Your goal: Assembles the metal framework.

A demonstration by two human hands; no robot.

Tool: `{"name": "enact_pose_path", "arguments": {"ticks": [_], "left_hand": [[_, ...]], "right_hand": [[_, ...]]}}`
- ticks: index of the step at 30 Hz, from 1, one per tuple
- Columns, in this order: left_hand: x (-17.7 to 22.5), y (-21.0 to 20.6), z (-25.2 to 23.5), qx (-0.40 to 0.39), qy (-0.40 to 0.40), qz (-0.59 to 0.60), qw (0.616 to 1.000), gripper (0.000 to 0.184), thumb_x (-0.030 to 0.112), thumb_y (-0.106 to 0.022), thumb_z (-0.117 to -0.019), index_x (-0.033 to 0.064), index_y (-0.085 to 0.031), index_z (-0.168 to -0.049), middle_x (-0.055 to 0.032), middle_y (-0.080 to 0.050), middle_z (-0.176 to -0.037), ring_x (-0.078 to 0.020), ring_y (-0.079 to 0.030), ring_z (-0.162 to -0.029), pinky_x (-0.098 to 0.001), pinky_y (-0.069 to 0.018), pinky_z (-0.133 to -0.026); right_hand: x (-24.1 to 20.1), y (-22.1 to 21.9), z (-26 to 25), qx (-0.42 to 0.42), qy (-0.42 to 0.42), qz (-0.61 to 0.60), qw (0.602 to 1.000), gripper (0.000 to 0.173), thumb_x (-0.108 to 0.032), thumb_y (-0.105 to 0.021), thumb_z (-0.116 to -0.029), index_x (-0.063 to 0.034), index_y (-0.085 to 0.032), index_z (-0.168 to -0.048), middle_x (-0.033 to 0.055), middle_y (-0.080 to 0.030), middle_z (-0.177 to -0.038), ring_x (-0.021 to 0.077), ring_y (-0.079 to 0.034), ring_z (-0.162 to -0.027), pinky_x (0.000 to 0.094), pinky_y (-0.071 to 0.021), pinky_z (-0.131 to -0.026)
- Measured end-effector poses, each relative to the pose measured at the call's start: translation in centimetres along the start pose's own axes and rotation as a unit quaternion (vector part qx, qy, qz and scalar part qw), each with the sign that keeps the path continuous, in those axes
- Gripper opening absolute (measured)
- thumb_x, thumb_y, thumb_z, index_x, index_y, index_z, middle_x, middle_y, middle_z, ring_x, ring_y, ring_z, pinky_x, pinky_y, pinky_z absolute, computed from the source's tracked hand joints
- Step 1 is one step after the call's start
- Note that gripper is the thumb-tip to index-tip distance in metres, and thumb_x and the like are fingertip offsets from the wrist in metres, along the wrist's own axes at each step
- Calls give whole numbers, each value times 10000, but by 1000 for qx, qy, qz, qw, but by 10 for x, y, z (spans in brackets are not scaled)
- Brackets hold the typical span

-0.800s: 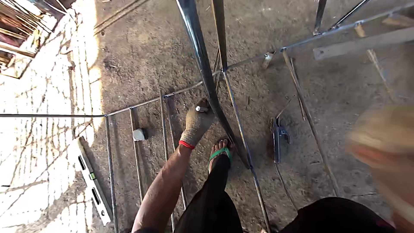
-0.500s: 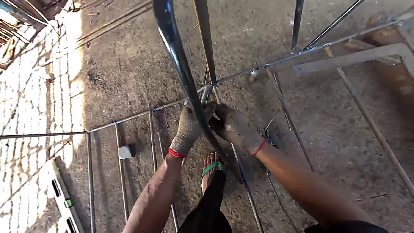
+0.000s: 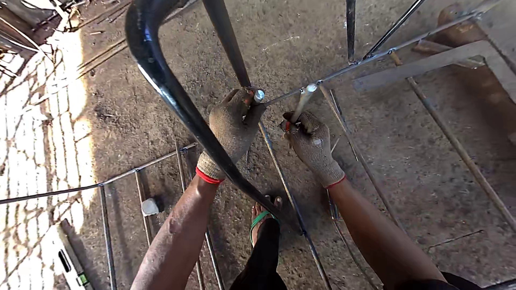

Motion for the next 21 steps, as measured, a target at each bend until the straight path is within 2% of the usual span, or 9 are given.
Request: {"name": "enact_pose_path", "arguments": {"ticks": [2,5,7,8,10,13,15,18,21], "left_hand": [[1,-2,-10,27,-4,-37,999,201,250,-673,-990,135,-724,-1147,-15,-732,-1044,-99,-698,-893,-339,-586,-788],[-3,3,-19,48,22,-21,998,220,279,-684,-981,128,-724,-1136,0,-743,-1042,-83,-705,-911,-334,-598,-816],[-2,11,-21,57,22,-1,998,230,278,-681,-997,126,-703,-1168,9,-740,-1025,-67,-706,-875,-301,-604,-784],[-2,13,-25,77,15,5,997,222,273,-688,-988,116,-709,-1144,15,-745,-995,-63,-707,-842,-296,-611,-751],[-2,12,-35,100,8,8,995,223,277,-696,-977,109,-721,-1121,21,-748,-991,-53,-707,-843,-291,-610,-759],[-6,0,-41,121,0,28,992,204,258,-721,-962,92,-720,-1081,18,-744,-947,-54,-699,-813,-288,-602,-732],[-9,-6,-41,129,3,27,991,212,257,-718,-966,83,-721,-1086,5,-739,-950,-67,-696,-806,-294,-602,-722],[-12,-6,-42,128,18,-49,990,236,338,-707,-966,126,-735,-1066,21,-739,-935,-70,-690,-824,-319,-578,-747],[-8,0,-46,106,46,-181,977,364,506,-662,-954,145,-707,-971,-22,-714,-848,-183,-690,-768,-452,-529,-672]], "right_hand": [[7,-3,-7,3,16,33,999,233,-161,-639,-982,-101,-724,-1190,52,-721,-1061,131,-680,-819,359,-589,-712],[10,-7,-17,-11,7,28,1000,259,-178,-645,-993,-133,-698,-1242,43,-722,-1013,138,-673,-757,380,-582,-653],[9,-10,-27,-6,9,13,1000,241,-180,-648,-987,-128,-708,-1215,43,-720,-973,140,-668,-741,383,-573,-642],[10,-12,-32,-3,19,7,1000,228,-179,-642,-987,-120,-714,-1196,45,-713,-958,143,-664,-745,387,-568,-645],[11,-19,-44,9,42,6,999,233,-190,-627,-978,-123,-740,-1170,20,-732,-984,118,-678,-810,378,-577,-704],[9,-24,-56,13,48,17,999,201,-226,-621,-987,-129,-759,-1096,3,-725,-930,106,-655,-786,367,-549,-699],[8,-25,-60,-5,43,28,999,204,-245,-626,-990,-132,-761,-1092,3,-728,-937,111,-657,-785,372,-550,-706],[11,-31,-66,-21,47,38,998,190,-242,-625,-981,-143,-757,-1075,-3,-722,-939,112,-657,-785,374,-549,-703],[12,-40,-74,-27,56,27,998,171,-240,-640,-968,-149,-764,-1044,-9,-731,-953,104,-669,-811,374,-557,-720]]}}
Point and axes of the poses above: each hand's wrist, its own z-axis away from the middle knuckle, its own y-axis out of the back of the hand, x = y × z, the point moved 2 cm from there along -z, towards the middle knuckle
